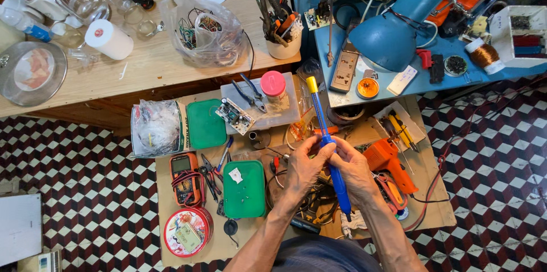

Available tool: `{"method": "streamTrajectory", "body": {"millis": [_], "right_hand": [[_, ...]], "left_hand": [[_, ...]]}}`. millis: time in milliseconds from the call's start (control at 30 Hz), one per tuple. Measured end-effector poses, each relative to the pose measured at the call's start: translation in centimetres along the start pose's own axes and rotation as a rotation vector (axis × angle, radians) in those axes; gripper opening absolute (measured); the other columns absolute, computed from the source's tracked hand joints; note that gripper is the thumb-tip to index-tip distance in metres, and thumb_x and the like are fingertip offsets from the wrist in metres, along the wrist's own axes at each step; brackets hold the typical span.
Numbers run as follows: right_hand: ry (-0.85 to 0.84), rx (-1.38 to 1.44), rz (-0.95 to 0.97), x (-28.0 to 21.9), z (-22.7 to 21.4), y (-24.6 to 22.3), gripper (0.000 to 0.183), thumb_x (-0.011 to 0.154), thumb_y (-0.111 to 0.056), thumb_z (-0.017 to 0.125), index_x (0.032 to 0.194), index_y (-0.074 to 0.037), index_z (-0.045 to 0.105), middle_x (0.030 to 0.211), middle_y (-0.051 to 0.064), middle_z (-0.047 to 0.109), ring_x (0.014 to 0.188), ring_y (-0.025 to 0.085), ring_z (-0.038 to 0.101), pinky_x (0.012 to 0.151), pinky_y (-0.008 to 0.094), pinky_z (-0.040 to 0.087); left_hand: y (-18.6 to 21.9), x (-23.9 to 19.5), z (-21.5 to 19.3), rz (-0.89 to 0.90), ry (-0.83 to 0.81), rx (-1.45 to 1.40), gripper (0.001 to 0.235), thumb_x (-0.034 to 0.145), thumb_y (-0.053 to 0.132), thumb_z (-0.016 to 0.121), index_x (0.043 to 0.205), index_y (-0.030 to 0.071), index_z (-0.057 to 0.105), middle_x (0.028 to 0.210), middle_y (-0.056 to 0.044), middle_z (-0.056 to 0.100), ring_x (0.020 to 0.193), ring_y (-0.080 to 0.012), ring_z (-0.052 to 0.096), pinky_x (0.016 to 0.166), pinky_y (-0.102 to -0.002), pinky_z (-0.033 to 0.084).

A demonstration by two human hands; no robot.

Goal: The person works at a cluttered electronics workbench, stripping and twisting wires, handling a circuit board, and manipulating a blue soldering iron. They move items aside to access tools, open a plastic bag of components, and repeatedly adjust the soldering iron's tip and handle.

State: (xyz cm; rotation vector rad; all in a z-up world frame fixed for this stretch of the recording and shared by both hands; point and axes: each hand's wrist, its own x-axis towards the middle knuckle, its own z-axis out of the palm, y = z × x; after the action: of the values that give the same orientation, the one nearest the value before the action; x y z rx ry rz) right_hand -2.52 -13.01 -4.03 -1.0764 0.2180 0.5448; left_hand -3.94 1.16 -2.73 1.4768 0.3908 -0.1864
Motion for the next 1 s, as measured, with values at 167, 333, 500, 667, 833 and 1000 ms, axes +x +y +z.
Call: {"method": "streamTrajectory", "body": {"millis": [167, 333, 500, 667, 833, 1000], "right_hand": [[-0.024, 0.105, -0.002, 0.1, -0.4, 1.5, 0.041, 0.097, -0.015, 0.069, 0.134, -0.002, 0.06, 0.105, 0.003, 0.068, 0.083, 0.007, 0.065, 0.068, 0.023, 0.054], [-0.005, 0.156, 0.012, 0.4, -0.5, 2.5, 0.038, 0.096, -0.016, 0.068, 0.13, 0.0, 0.06, 0.101, 0.009, 0.073, 0.081, 0.011, 0.068, 0.068, 0.024, 0.056], [-0.017, 0.159, 0.038, 0.1, -0.1, 2.2, 0.034, 0.097, -0.015, 0.066, 0.126, 0.001, 0.06, 0.099, 0.012, 0.074, 0.079, 0.012, 0.069, 0.068, 0.023, 0.056], [-0.023, 0.141, 0.057, -0.3, 0.0, 2.1, 0.033, 0.098, -0.015, 0.066, 0.126, 0.002, 0.06, 0.099, 0.011, 0.074, 0.073, 0.008, 0.064, 0.061, 0.02, 0.051], [0.0, 0.117, 0.06, -0.2, -0.2, 2.5, 0.033, 0.098, -0.015, 0.066, 0.127, 0.001, 0.061, 0.099, 0.01, 0.073, 0.07, 0.007, 0.062, 0.057, 0.019, 0.049], [0.045, 0.153, 0.085, -0.1, -0.7, 3.4, 0.033, 0.095, -0.012, 0.064, 0.126, 0.0, 0.059, 0.096, 0.005, 0.071, 0.071, 0.008, 0.064, 0.058, 0.022, 0.053]], "left_hand": [[-0.8, -0.1, 0.4, 0.051, 0.075, 0.101, 0.072, 0.084, 0.043, 0.078, 0.136, -0.004, 0.062, 0.111, -0.016, 0.077, 0.097, -0.0195, 0.074, 0.077, -0.03, 0.061], [-1.6, -0.8, 0.6, -0.031, 0.081, 0.114, 0.095, 0.075, 0.045, 0.083, 0.148, -0.003, 0.046, 0.114, -0.02, 0.074, 0.102, -0.0214, 0.075, 0.08, -0.031, 0.061], [-1.6, -1.2, 0.4, -0.063, 0.064, 0.121, 0.099, 0.073, 0.05, 0.082, 0.148, -0.003, 0.045, 0.113, -0.021, 0.074, 0.1, -0.0223, 0.076, 0.08, -0.031, 0.062], [-1.4, -1.6, 0.1, -0.054, 0.019, 0.112, 0.105, 0.075, 0.054, 0.08, 0.151, -0.004, 0.039, 0.117, -0.023, 0.071, 0.099, -0.0232, 0.076, 0.077, -0.032, 0.063], [-1.0, -1.9, 0.0, -0.093, 0.024, 0.057, 0.107, 0.071, 0.051, 0.081, 0.151, -0.005, 0.037, 0.115, -0.023, 0.071, 0.092, -0.0244, 0.076, 0.068, -0.034, 0.063], [-2.2, -1.6, -0.3, -0.048, 0.011, 0.106, 0.105, 0.075, 0.051, 0.082, 0.152, -0.007, 0.037, 0.115, -0.022, 0.072, 0.093, -0.0213, 0.076, 0.071, -0.029, 0.062]]}}
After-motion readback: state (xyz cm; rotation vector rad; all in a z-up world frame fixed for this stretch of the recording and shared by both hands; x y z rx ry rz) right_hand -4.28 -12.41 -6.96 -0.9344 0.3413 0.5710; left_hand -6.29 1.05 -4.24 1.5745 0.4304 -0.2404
